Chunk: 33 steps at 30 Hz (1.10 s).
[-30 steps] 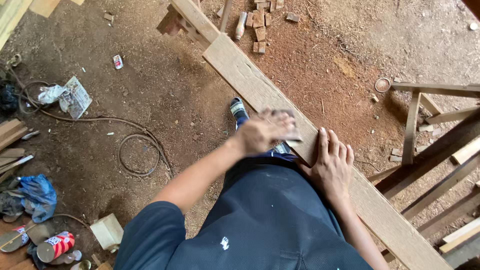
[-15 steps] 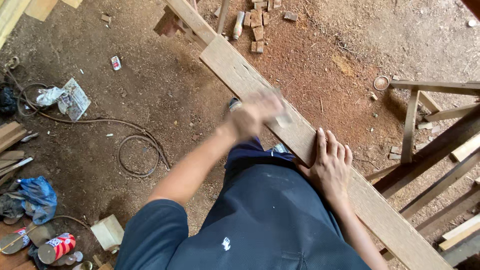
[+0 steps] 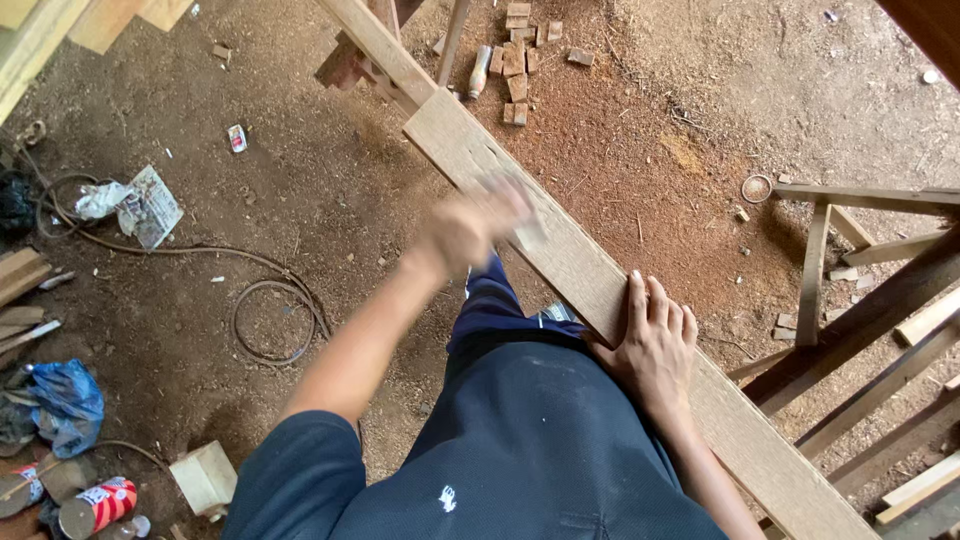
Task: The person sands a long wooden plank resting on a sawhorse using a sanding block. They move the block back and forth along the length of the wood, occasionally adjusting their grip and position to cover different sections of the plank's surface.
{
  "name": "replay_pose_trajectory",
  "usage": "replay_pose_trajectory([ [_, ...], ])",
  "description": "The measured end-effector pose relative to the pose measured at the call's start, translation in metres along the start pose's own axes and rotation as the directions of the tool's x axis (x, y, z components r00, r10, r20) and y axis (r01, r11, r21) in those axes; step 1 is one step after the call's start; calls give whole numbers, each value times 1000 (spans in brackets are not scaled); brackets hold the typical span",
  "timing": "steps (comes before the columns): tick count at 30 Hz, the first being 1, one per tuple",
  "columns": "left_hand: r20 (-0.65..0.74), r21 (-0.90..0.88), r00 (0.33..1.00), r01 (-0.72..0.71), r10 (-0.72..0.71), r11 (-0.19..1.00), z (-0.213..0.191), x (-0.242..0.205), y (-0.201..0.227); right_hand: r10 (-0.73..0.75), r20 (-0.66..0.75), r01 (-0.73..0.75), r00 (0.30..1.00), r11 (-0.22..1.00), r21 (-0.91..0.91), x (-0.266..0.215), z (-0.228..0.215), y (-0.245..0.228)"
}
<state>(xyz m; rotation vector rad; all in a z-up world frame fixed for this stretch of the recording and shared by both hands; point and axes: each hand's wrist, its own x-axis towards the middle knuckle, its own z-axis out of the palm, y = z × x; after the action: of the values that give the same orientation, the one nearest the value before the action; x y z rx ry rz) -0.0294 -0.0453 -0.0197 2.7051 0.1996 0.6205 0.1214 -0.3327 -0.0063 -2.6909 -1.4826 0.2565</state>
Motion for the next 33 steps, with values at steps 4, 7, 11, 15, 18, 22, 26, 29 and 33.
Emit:
replay_pose_trajectory([
  [4, -181, 453, 980, 158, -83, 877, -20, -2, -61, -6, -38, 7, 999, 1000, 31, -9, -4, -3],
  [7, 21, 60, 994, 110, -111, 992, 32, 2, 20, 6, -15, -5, 1000, 999, 36, -4, -9, -7],
  [11, -51, -178, 998, -45, 36, 983, 33, 0, 51, 6, -19, -5, 1000, 999, 44, -1, -13, -7],
  [15, -154, 183, 975, 189, -161, 965, -15, 10, -45, 10, -8, -10, 1000, 999, 46, -2, -11, -8],
  [18, -156, 236, 968, 230, -197, 944, 0, 10, -28, -3, -21, 4, 1000, 999, 45, -3, -10, -5],
  [22, -129, -96, 989, -88, 75, 991, 34, 1, 75, -9, -19, 9, 1000, 1000, 11, 5, -9, -4],
  [26, -149, 4, 975, 169, -166, 986, -9, 19, -32, -2, -14, 2, 1000, 1000, 2, 3, -10, -3],
  [29, -203, 236, 951, 279, -233, 931, -9, 16, -50, 0, 17, 0, 1000, 1000, 0, -1, -2, -1],
  [33, -179, -36, 983, -58, 51, 998, 33, -2, 73, -29, -53, 29, 998, 1000, -8, -4, 3, 3],
])
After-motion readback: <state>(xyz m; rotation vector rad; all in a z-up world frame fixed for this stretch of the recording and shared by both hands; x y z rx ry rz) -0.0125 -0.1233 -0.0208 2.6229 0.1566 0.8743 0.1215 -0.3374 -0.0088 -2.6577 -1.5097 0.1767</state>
